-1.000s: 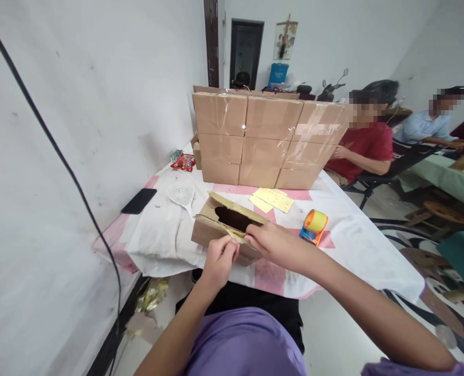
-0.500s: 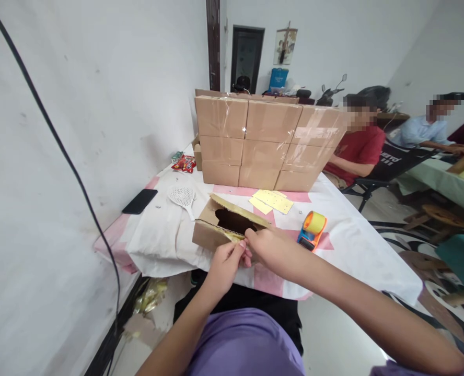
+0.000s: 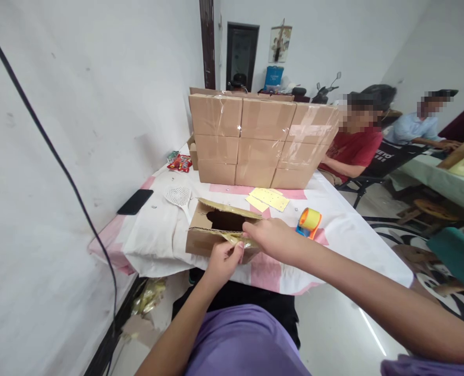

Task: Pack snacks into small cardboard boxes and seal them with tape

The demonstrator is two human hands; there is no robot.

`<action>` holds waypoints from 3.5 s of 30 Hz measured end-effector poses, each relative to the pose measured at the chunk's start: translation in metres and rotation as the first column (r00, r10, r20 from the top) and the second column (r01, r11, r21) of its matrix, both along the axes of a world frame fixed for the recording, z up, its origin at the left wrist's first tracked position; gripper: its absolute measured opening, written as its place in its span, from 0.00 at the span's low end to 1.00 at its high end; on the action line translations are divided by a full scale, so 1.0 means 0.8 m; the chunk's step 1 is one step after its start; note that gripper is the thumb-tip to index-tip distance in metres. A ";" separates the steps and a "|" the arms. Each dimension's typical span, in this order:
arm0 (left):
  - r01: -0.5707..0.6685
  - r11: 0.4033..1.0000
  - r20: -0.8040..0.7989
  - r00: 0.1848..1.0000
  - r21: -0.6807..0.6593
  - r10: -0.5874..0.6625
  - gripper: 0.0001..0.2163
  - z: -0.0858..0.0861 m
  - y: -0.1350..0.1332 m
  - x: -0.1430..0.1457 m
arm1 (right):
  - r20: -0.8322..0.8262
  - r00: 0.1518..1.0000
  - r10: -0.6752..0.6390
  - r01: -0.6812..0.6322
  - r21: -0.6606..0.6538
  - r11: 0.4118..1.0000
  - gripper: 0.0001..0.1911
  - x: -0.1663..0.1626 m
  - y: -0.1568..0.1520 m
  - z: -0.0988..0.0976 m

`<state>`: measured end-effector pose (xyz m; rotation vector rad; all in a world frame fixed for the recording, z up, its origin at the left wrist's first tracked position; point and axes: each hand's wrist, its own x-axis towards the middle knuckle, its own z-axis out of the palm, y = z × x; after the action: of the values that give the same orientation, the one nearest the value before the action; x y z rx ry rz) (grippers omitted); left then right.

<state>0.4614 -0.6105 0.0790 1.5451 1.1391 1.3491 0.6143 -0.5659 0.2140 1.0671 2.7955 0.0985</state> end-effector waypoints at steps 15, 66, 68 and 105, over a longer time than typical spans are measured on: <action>-0.066 0.991 0.053 0.996 -0.113 0.073 0.20 0.005 -0.003 0.006 | 0.016 0.993 0.113 -0.114 0.066 0.991 0.16 0.046 -0.011 -0.024; 0.098 0.995 -0.133 0.986 -0.035 -0.102 0.25 0.014 -0.013 0.012 | -0.146 0.972 0.182 -0.185 -0.006 0.983 0.12 0.053 -0.029 -0.010; 0.070 0.997 -0.146 0.987 -0.016 -0.071 0.25 0.001 -0.011 0.013 | -0.105 0.980 0.169 -0.170 -0.001 0.985 0.11 0.053 -0.029 -0.013; 0.186 0.948 0.075 0.982 -0.260 -0.172 0.27 -0.056 -0.003 0.044 | 0.013 0.981 0.194 -0.195 0.030 0.980 0.09 0.069 -0.041 -0.031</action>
<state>0.4968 -0.6130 0.0340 1.3745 1.0716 1.0616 0.6698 -0.5989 0.1890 0.7939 2.8913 0.1680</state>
